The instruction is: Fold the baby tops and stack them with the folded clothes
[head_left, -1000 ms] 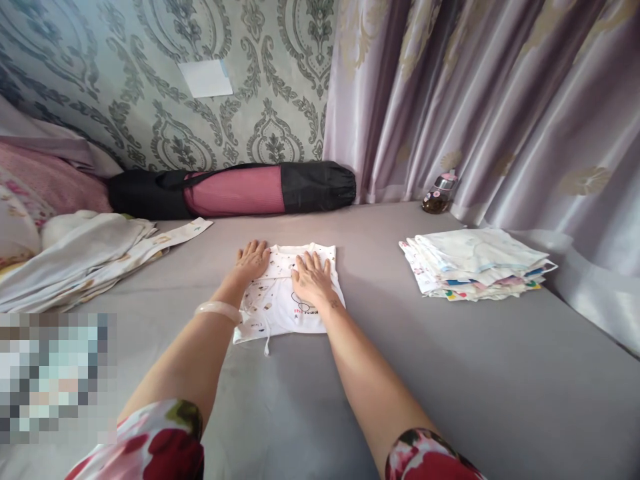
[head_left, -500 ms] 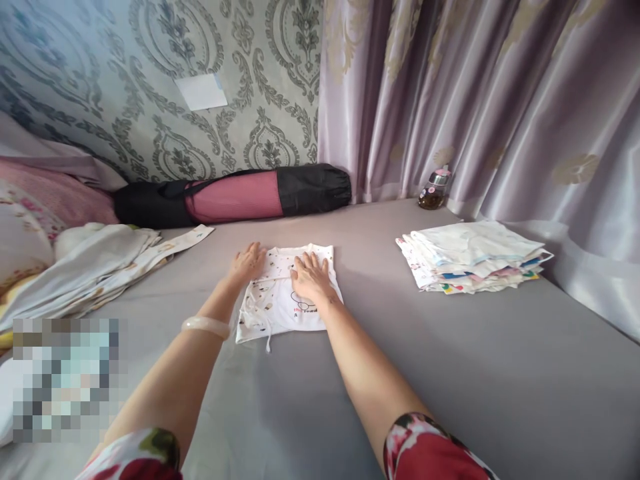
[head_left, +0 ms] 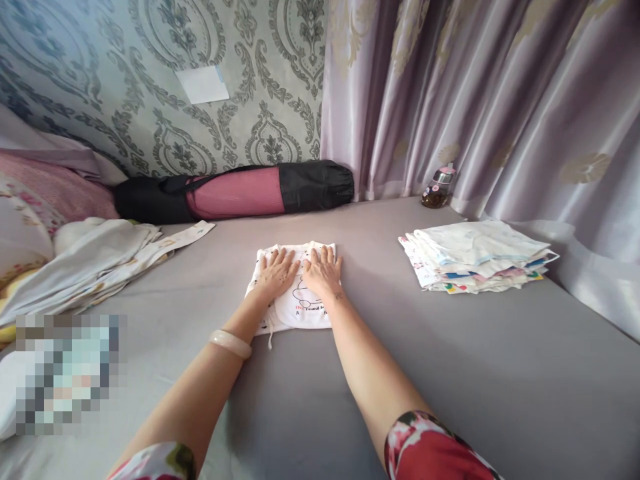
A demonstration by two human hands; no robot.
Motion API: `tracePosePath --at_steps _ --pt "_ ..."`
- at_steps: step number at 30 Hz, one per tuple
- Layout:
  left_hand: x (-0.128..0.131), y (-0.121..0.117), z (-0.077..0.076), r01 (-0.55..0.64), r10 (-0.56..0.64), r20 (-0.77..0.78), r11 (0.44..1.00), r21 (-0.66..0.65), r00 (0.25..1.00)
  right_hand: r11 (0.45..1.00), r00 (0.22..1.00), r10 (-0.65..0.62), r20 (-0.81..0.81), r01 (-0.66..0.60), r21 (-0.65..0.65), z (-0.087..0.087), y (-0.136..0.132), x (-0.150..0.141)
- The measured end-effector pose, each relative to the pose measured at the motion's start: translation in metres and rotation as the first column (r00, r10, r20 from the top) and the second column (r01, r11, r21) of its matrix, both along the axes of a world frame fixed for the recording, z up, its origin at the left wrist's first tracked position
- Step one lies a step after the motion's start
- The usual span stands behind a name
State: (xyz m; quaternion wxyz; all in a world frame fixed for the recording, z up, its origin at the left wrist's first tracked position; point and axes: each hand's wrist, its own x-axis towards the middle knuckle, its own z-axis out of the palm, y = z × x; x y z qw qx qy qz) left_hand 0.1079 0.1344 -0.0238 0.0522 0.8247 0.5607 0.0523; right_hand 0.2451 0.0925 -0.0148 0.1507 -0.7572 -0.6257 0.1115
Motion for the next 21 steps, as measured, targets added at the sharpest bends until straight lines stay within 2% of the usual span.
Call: tracePosePath --at_steps 9,14,17,21 --pt "0.001 0.001 0.003 -0.002 0.002 -0.052 1.0 -0.004 0.999 0.999 0.999 -0.001 0.039 0.003 -0.035 -0.001 0.003 0.0" --pt "0.0 -0.009 0.01 0.002 -0.002 -0.057 1.0 -0.002 0.998 1.0 0.999 -0.012 0.04 0.013 -0.013 0.003 0.001 -0.001" --pt "0.0 -0.019 0.009 -0.053 0.054 -0.057 0.998 0.022 0.997 0.998 0.998 0.039 0.043 -0.041 0.043 0.006 -0.003 -0.007" --pt "-0.004 -0.028 0.0 -0.098 0.098 -0.049 0.995 0.007 0.994 0.988 0.99 0.139 0.029 -0.14 0.071 0.005 -0.008 -0.015"
